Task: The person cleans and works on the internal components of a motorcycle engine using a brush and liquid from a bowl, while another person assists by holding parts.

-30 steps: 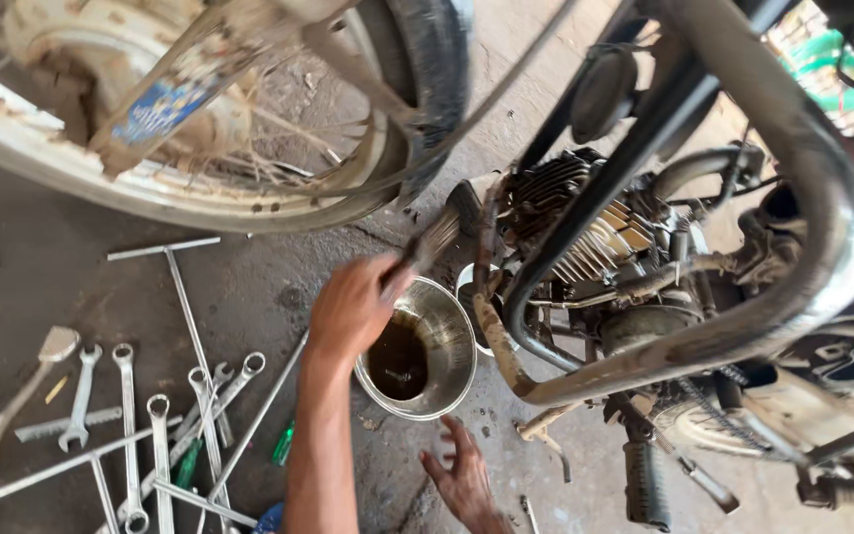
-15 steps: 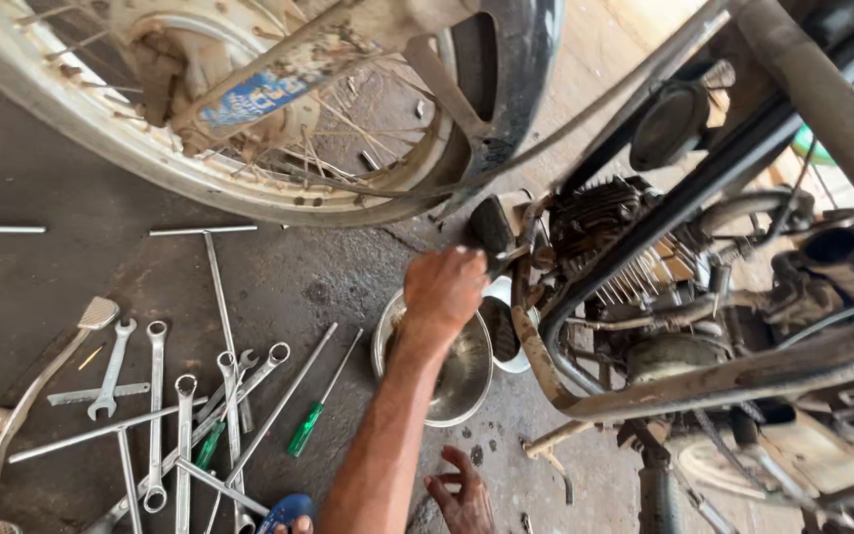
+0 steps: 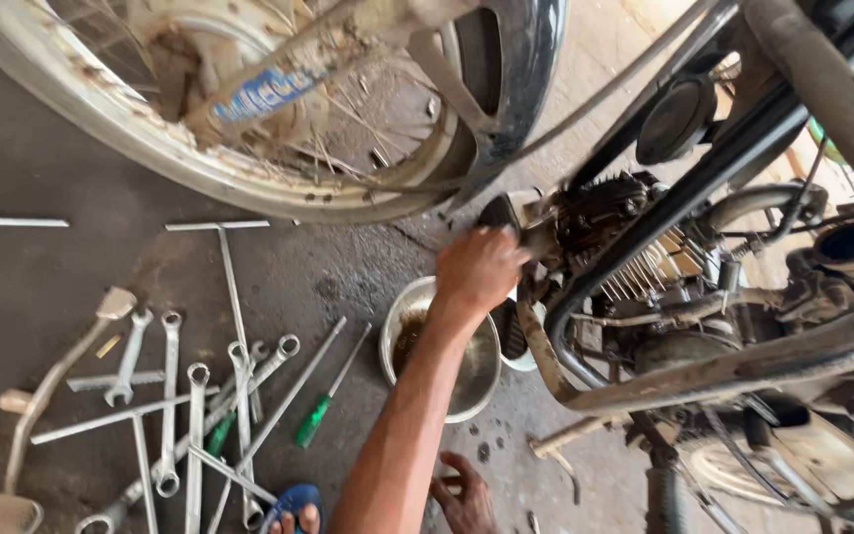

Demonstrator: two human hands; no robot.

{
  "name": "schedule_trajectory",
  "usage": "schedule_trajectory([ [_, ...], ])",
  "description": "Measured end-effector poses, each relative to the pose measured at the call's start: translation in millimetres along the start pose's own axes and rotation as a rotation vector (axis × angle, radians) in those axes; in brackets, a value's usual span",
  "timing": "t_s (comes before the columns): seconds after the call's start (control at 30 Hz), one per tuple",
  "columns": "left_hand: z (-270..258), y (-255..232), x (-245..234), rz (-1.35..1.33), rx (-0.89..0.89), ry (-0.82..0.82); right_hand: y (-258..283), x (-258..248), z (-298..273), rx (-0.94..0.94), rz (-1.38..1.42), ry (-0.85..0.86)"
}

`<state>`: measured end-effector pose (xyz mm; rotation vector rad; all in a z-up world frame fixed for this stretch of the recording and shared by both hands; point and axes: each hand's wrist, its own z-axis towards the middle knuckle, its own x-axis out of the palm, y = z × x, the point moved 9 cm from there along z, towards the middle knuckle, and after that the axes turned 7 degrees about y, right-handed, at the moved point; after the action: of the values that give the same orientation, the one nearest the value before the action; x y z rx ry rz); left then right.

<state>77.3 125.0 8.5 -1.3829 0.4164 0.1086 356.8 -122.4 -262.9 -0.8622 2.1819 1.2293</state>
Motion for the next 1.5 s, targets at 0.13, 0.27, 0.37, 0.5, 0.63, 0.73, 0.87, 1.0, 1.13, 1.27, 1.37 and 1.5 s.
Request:
schedule_trajectory([
  [0.13,16.1,-9.2,11.1,-0.008,0.091,-0.105,-11.0,6.3,-9.7,0.026,-0.024,0.042],
  [0.27,9.5,-13.8,-4.0,0.003,0.128,-0.197,-14.3,2.4,-6.8,0.021,-0.043,0.045],
  [0.37,16.4,-48.3,-34.3,0.095,0.341,-0.324,-19.7,1.4,1.9,0.008,-0.062,0.062],
  [0.5,58.9,-77.1,-15.7,0.336,0.314,-0.298,-26.4,2.2,-0.7,-0.062,-0.055,0.085],
  [0.63,40.3,-47.0,-32.8,0.304,0.375,-0.557,-23.1,0.5,-7.2,0.092,0.010,0.050],
  [0.73,44.0,-37.0,-25.9,0.391,0.188,-0.348,-12.3,1.0,-5.2,0.053,0.005,0.052],
  [0.87,51.0,-92.8,-23.1,0.416,0.338,-0.472,-19.0,1.1,-5.4,0.004,0.044,0.076],
  [1.0,37.5,-69.5,-25.3,0.459,0.274,-0.462,-34.4,2.0,-3.4,0.038,0.007,0.058],
  [1.13,31.3,-54.6,-23.8,0.421,0.188,-0.362,-38.6,5.6,3.5,0.018,0.033,0.064],
  [1.27,58.2,-105.8,-30.0,0.335,0.346,-0.479,-23.0,12.9,-3.3,0.013,0.030,0.126],
  [1.37,59.3,-88.4,-21.8,0.425,0.311,-0.457,-21.2,6.7,-10.8,0.042,0.000,0.141],
  [1.5,46.6,-38.8,-15.9,0.567,0.090,-0.302,-23.1,4.8,-8.8,0.013,-0.004,0.123],
])
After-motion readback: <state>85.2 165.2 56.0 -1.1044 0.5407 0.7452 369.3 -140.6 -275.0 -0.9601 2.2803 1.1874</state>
